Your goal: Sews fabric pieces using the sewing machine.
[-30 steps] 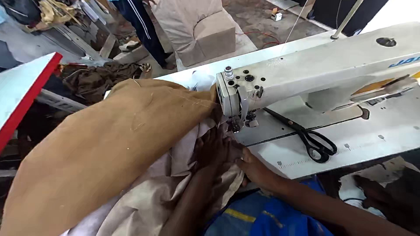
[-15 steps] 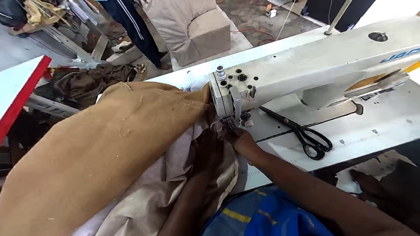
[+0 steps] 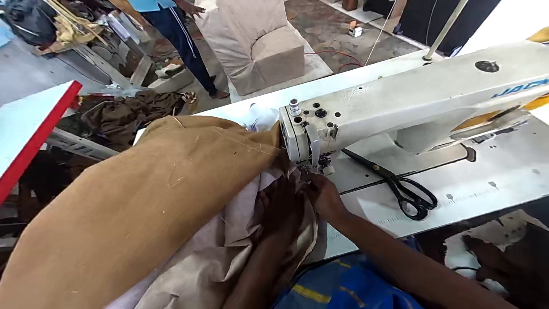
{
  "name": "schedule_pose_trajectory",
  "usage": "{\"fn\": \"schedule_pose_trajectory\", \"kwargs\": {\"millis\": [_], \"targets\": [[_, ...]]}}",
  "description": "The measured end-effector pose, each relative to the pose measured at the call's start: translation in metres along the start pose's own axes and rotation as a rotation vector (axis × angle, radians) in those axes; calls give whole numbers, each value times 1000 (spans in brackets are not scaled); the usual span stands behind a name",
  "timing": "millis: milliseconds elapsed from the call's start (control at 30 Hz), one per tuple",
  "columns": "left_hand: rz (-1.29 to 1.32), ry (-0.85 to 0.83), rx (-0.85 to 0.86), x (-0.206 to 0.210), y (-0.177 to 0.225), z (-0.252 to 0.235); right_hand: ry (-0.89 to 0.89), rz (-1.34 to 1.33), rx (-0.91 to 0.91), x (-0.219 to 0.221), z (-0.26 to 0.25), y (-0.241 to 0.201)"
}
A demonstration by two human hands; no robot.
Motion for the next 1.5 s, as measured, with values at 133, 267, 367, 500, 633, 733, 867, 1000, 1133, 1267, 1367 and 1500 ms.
{"fn": "schedule_pose_trajectory", "kwargs": {"millis": [133,267,367,500,633,733,867,1000,1133,1267,1367,1500], "targets": [[91,-115,-48,-47,24,28,-35,148,8,-1,0,1],[36,-312,-113,-123,74,73,-126,372,-22,-4,7,-11],[93,-13,1,-78,52,56,-109,432,-58,0,12,-10],[31,-154,-15,-46,31,17,-70,483,-67,4,13,-6],[27,-198,-24,-57,38,14,62,559,-81,3,13,-2],[22,-290,-60,-72,47,18,69,568,-79,2,12,1],[23,-320,-75,-76,54,14,-71,572,36,-5,7,-2],[-1,-412,-104,-96,66,24,-251,505,190,-15,7,-16],[-4,-378,-64,-97,67,21,-264,464,254,-20,6,-19],[-136,26,75,-26,32,-15,-200,424,217,-20,3,-12],[-226,84,119,9,12,-43,-105,408,123,-18,3,-6],[-189,60,103,-3,13,-39,-112,355,134,-18,3,-11]]}}
Point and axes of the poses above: each hand's wrist, its own z-axis away from the middle knuckle, its own x-axis out of the palm, y = z × x, the point moved 3 cm from there along -z, towards the middle knuckle, and after that the axes turned 10 degrees about -y, right-handed, at the moved point
